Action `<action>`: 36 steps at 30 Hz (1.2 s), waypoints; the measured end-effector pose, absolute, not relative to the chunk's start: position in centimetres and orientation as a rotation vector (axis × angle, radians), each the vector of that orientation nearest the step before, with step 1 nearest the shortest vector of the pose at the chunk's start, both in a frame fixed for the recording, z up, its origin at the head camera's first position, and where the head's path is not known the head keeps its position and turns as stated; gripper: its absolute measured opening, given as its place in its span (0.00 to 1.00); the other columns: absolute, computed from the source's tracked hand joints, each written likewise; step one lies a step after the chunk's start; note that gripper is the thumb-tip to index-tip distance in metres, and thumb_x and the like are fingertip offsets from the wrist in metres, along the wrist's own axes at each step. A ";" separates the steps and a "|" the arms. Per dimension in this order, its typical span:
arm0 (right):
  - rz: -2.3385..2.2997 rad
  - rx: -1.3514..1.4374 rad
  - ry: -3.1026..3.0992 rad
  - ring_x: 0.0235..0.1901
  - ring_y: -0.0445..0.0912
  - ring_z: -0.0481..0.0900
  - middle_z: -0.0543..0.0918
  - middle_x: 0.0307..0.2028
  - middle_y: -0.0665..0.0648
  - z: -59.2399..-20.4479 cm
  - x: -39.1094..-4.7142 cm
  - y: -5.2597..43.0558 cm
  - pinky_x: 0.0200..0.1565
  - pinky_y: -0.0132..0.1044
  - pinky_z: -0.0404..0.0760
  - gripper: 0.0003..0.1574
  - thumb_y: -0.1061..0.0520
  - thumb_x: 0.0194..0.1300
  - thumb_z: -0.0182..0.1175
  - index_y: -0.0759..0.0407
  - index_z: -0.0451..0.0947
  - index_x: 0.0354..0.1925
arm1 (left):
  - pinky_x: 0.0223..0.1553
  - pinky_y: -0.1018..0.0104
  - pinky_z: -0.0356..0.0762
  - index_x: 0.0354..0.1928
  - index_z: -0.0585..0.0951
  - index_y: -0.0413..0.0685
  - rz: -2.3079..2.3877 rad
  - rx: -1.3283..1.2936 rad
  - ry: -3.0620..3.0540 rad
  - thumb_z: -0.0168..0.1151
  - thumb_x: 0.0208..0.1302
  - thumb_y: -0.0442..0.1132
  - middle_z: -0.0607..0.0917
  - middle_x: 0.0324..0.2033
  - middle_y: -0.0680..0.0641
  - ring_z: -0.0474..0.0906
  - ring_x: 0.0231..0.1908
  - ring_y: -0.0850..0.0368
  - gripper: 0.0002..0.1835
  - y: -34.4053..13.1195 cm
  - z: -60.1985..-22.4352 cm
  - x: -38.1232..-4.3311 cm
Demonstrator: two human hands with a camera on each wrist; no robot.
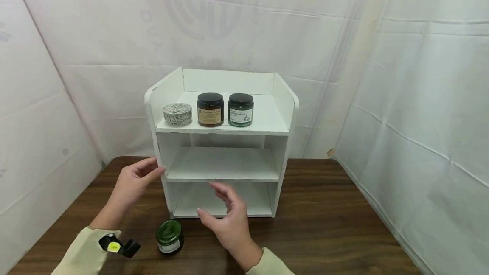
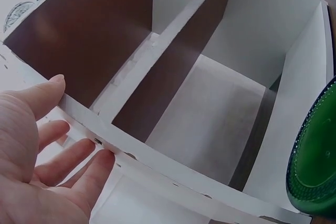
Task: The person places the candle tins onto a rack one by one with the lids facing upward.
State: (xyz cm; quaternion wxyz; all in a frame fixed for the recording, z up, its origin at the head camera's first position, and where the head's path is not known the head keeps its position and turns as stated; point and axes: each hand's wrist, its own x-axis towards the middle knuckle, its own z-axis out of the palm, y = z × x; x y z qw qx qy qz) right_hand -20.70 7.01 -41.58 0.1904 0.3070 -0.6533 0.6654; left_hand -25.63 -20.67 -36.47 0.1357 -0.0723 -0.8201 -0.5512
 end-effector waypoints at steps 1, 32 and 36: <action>1.885 0.851 -1.858 0.65 0.50 0.77 0.80 0.62 0.61 -41.9 -20.6 6.8 0.67 0.41 0.75 0.35 0.67 0.60 0.72 0.65 0.74 0.64 | 0.45 0.77 0.79 0.69 0.77 0.47 -1.602 -0.207 -2.374 0.69 0.68 0.53 0.82 0.63 0.40 0.78 0.48 0.77 0.32 -20.6 -36.5 -25.6; 2.402 0.715 -2.171 0.65 0.57 0.75 0.78 0.63 0.66 -47.2 -20.4 2.5 0.65 0.44 0.77 0.36 0.61 0.58 0.76 0.68 0.75 0.63 | 0.47 0.78 0.78 0.70 0.76 0.48 -1.636 -0.198 -2.366 0.68 0.69 0.54 0.81 0.65 0.42 0.77 0.50 0.77 0.32 -20.7 -36.6 -25.7; 2.378 0.745 -2.212 0.63 0.53 0.77 0.79 0.63 0.65 -47.3 -20.5 1.7 0.64 0.43 0.77 0.38 0.61 0.56 0.78 0.65 0.76 0.63 | 0.47 0.78 0.79 0.69 0.77 0.46 -1.664 -0.216 -2.341 0.69 0.69 0.52 0.82 0.64 0.40 0.78 0.49 0.77 0.32 -20.7 -36.7 -25.7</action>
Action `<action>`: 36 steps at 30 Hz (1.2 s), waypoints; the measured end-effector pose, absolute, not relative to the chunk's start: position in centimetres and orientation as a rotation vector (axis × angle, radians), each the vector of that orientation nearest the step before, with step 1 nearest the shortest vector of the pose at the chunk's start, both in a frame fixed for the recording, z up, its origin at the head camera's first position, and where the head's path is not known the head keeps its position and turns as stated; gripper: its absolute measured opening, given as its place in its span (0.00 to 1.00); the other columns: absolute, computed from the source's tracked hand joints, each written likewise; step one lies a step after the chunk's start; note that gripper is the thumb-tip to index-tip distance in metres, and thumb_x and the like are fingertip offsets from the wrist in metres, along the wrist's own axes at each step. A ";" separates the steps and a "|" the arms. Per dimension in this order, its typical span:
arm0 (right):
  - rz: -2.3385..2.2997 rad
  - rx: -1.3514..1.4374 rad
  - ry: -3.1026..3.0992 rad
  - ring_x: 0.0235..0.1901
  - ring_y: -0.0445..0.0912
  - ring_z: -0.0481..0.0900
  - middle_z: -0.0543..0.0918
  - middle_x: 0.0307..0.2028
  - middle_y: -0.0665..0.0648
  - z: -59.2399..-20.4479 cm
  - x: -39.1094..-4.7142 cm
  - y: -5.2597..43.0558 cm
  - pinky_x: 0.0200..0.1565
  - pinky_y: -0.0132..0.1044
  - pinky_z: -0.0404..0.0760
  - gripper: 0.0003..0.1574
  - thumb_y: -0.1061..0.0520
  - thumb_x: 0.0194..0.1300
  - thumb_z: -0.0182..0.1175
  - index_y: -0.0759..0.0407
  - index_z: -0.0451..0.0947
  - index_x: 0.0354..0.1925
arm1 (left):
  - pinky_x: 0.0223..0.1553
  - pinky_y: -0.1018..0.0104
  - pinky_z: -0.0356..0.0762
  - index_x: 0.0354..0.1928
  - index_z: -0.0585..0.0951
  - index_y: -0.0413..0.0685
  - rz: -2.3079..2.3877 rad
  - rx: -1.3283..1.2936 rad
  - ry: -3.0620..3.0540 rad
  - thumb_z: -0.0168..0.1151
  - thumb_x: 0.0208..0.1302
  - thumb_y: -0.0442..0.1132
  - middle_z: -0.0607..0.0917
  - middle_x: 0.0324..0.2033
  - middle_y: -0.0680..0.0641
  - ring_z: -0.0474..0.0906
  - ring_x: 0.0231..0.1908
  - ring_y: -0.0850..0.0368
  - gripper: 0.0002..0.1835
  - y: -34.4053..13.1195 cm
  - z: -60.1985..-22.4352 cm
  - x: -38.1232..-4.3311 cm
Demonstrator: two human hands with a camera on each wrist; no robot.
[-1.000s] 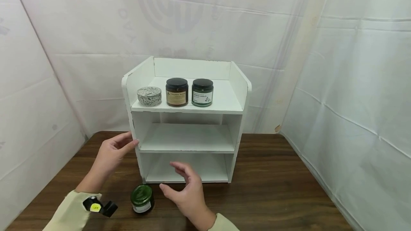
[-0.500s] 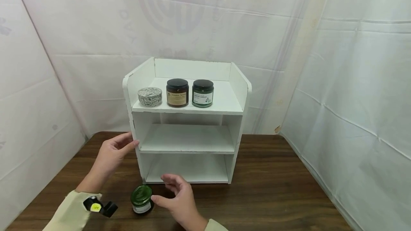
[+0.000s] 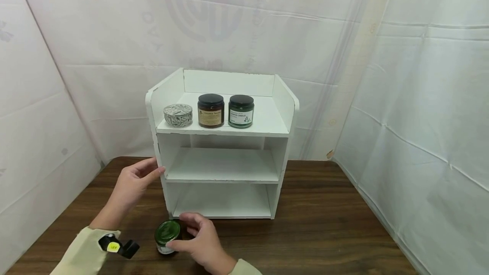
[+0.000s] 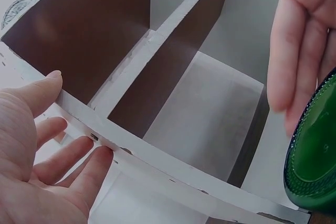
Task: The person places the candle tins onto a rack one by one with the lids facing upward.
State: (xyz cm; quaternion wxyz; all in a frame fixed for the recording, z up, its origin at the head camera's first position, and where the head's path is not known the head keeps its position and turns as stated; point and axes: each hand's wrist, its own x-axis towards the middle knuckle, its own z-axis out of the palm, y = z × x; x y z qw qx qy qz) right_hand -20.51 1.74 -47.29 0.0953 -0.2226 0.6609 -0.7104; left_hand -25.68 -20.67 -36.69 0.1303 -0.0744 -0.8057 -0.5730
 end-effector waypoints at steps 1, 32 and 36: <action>-2.099 -0.670 1.958 0.63 0.52 0.78 0.80 0.62 0.65 -47.3 -20.5 1.6 0.64 0.41 0.77 0.39 0.61 0.56 0.78 0.65 0.76 0.63 | 0.47 0.78 0.79 0.69 0.77 0.47 -1.669 -0.219 -2.337 0.69 0.69 0.52 0.82 0.63 0.40 0.78 0.49 0.77 0.32 -20.7 -36.7 -25.7; -1.843 -0.672 2.237 0.41 0.32 0.81 0.86 0.47 0.42 -47.2 -21.4 -0.4 0.45 0.26 0.81 0.33 0.54 0.53 0.80 0.56 0.82 0.56 | 0.47 0.77 0.79 0.69 0.77 0.46 -1.618 -0.232 -2.352 0.67 0.69 0.55 0.83 0.62 0.40 0.79 0.49 0.76 0.32 -20.6 -37.1 -25.9; -1.818 -0.681 2.272 0.42 0.31 0.80 0.86 0.46 0.41 -47.1 -21.5 -0.4 0.45 0.26 0.80 0.32 0.53 0.52 0.81 0.55 0.84 0.55 | 0.46 0.77 0.80 0.69 0.77 0.45 -1.624 -0.227 -2.352 0.68 0.69 0.55 0.83 0.62 0.39 0.79 0.48 0.77 0.33 -20.6 -37.1 -25.9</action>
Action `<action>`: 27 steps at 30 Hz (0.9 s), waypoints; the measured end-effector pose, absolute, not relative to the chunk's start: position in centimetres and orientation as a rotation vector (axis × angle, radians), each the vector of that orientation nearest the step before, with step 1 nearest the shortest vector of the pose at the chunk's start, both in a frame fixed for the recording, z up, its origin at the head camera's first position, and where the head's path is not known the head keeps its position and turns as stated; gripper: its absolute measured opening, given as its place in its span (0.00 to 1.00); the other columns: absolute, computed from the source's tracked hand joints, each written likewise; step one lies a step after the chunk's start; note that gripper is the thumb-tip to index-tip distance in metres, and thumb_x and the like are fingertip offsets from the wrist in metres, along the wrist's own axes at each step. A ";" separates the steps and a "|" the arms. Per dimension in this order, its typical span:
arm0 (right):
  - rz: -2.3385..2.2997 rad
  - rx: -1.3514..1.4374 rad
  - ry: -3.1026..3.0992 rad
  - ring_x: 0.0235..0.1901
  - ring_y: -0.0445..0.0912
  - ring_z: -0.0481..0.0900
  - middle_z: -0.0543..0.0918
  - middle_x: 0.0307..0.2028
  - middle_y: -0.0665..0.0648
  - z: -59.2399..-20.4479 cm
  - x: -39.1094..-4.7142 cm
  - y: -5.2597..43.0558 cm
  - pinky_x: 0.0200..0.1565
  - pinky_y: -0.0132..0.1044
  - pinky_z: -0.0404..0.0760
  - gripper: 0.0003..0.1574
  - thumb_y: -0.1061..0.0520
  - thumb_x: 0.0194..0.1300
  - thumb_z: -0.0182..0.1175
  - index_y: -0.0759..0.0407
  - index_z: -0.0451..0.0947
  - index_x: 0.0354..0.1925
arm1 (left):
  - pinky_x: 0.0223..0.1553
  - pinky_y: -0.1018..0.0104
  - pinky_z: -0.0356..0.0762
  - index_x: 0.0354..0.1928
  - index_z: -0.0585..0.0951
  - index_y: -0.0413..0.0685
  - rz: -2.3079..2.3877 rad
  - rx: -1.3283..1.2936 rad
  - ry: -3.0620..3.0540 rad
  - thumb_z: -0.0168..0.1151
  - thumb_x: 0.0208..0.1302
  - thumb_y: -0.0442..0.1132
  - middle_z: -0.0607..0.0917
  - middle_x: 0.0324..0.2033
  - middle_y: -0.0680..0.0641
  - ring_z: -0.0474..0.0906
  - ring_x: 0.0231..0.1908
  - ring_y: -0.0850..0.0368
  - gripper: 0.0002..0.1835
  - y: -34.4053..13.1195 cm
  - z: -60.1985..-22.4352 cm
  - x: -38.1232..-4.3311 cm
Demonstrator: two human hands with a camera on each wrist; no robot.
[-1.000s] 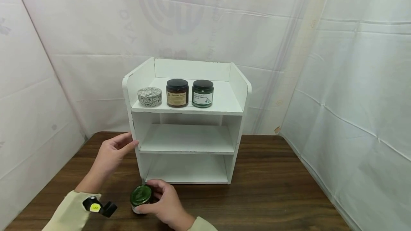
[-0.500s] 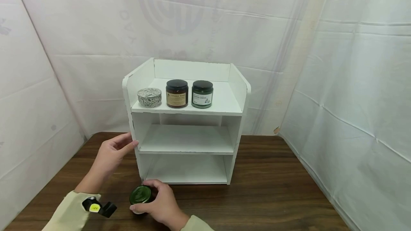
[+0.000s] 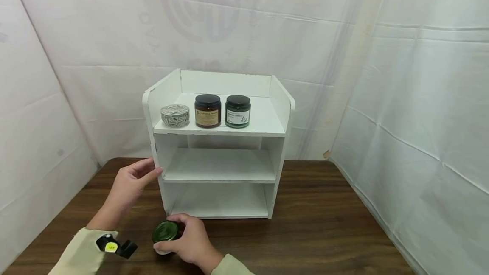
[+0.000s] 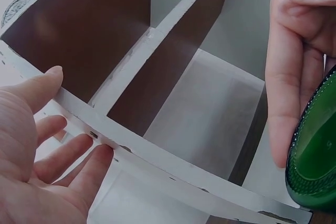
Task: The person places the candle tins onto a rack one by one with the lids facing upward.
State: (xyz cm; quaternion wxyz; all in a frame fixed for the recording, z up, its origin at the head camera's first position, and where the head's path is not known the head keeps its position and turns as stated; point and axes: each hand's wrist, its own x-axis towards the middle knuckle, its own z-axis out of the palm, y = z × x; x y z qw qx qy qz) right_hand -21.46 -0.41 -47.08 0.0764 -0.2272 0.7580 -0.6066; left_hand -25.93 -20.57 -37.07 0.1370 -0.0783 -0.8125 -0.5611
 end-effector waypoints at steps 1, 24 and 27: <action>-1.816 -0.686 2.279 0.42 0.31 0.80 0.86 0.46 0.41 -47.0 -21.5 -0.4 0.45 0.26 0.80 0.31 0.53 0.52 0.81 0.54 0.84 0.54 | 0.46 0.77 0.80 0.69 0.77 0.45 -1.621 -0.227 -2.352 0.68 0.68 0.55 0.83 0.62 0.39 0.79 0.48 0.77 0.33 -20.6 -37.0 -26.0; -1.861 -0.671 2.175 0.40 0.32 0.82 0.86 0.46 0.44 -46.8 -21.3 -0.1 0.42 0.24 0.81 0.28 0.59 0.53 0.79 0.56 0.83 0.53 | 0.45 0.78 0.80 0.69 0.77 0.46 -1.560 -0.193 -2.381 0.68 0.68 0.56 0.84 0.61 0.39 0.78 0.47 0.78 0.34 -20.4 -37.1 -25.9; -1.875 -0.683 2.161 0.41 0.32 0.82 0.86 0.46 0.44 -46.8 -21.4 -0.2 0.42 0.24 0.82 0.29 0.58 0.54 0.79 0.57 0.83 0.54 | 0.45 0.78 0.80 0.68 0.78 0.46 -1.548 -0.200 -2.380 0.68 0.68 0.56 0.84 0.60 0.40 0.78 0.47 0.78 0.33 -20.5 -36.9 -25.9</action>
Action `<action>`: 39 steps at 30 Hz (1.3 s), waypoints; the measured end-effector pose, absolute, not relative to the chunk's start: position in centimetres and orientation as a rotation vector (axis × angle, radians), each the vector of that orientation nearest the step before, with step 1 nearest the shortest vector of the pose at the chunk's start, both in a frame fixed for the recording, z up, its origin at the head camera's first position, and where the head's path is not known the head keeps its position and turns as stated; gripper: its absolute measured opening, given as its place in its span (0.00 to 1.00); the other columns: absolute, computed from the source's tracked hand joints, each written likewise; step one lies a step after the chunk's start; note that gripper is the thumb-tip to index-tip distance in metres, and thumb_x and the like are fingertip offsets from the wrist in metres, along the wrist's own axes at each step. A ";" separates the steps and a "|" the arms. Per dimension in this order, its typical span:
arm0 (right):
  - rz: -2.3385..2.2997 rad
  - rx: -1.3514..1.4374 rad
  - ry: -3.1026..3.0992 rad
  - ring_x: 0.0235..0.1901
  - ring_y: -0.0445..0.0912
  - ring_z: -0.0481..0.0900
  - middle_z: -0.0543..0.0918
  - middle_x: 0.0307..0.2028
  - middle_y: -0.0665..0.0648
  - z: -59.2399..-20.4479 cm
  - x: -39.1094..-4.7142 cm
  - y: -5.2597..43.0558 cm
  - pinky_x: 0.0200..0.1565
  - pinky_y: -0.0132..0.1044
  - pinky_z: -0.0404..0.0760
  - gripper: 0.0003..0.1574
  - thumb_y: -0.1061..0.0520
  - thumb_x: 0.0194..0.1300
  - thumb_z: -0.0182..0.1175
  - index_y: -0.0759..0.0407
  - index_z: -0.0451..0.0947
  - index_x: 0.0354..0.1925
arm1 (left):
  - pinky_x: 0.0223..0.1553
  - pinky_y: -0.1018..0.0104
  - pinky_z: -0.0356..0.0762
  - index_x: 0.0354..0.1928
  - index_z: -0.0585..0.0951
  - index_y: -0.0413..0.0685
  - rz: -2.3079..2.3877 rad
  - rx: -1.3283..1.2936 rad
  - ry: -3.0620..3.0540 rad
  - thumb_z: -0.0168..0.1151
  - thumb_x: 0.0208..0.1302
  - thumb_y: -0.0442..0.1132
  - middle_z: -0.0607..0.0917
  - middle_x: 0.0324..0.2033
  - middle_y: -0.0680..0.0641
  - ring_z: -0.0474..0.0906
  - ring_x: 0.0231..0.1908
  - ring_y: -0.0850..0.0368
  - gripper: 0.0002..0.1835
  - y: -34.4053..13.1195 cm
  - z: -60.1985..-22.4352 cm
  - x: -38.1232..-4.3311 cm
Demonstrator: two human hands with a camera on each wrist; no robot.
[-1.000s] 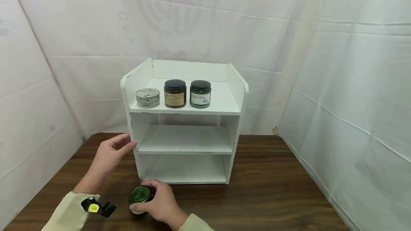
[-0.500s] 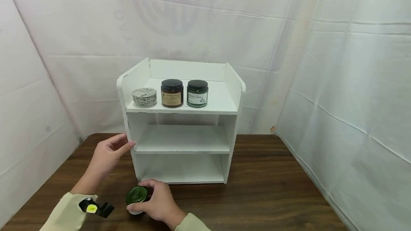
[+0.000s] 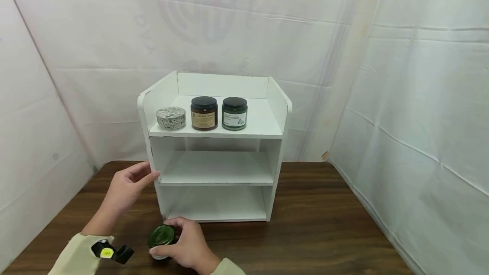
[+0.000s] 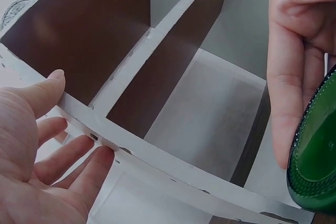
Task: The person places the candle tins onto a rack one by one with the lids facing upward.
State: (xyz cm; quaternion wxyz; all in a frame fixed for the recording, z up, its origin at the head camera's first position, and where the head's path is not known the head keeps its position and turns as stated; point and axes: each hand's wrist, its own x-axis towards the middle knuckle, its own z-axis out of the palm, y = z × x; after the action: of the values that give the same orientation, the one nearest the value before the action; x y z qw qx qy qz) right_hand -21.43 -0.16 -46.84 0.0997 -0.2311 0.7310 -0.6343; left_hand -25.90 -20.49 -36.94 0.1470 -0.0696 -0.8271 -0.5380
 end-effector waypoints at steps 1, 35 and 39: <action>-1.877 -0.683 2.161 0.41 0.32 0.82 0.86 0.46 0.44 -46.8 -21.4 -0.2 0.42 0.24 0.82 0.29 0.58 0.54 0.79 0.57 0.83 0.54 | 0.45 0.77 0.80 0.68 0.78 0.46 -1.545 -0.205 -2.379 0.68 0.68 0.56 0.84 0.60 0.39 0.78 0.47 0.78 0.32 -20.5 -36.9 -25.9; -1.846 -0.646 2.163 0.39 0.32 0.83 0.85 0.46 0.44 -46.2 -21.4 -0.2 0.42 0.25 0.83 0.29 0.61 0.53 0.79 0.58 0.83 0.54 | 0.44 0.77 0.81 0.69 0.77 0.44 -1.548 -0.232 -2.384 0.68 0.69 0.55 0.84 0.60 0.38 0.79 0.46 0.77 0.33 -20.6 -36.9 -25.9; -1.826 -0.646 2.176 0.41 0.32 0.82 0.85 0.48 0.43 -46.4 -21.5 -0.1 0.43 0.24 0.82 0.30 0.61 0.53 0.80 0.57 0.83 0.54 | 0.44 0.77 0.81 0.69 0.77 0.44 -1.546 -0.243 -2.384 0.68 0.69 0.55 0.84 0.60 0.38 0.79 0.47 0.77 0.33 -20.6 -37.0 -25.9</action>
State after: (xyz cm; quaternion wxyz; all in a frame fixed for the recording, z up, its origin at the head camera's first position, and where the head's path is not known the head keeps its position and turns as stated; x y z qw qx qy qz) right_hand -21.49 -0.11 -46.37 0.1142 -0.2202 0.7421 -0.6228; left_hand -25.95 -20.63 -37.01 0.1445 -0.0845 -0.8272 -0.5363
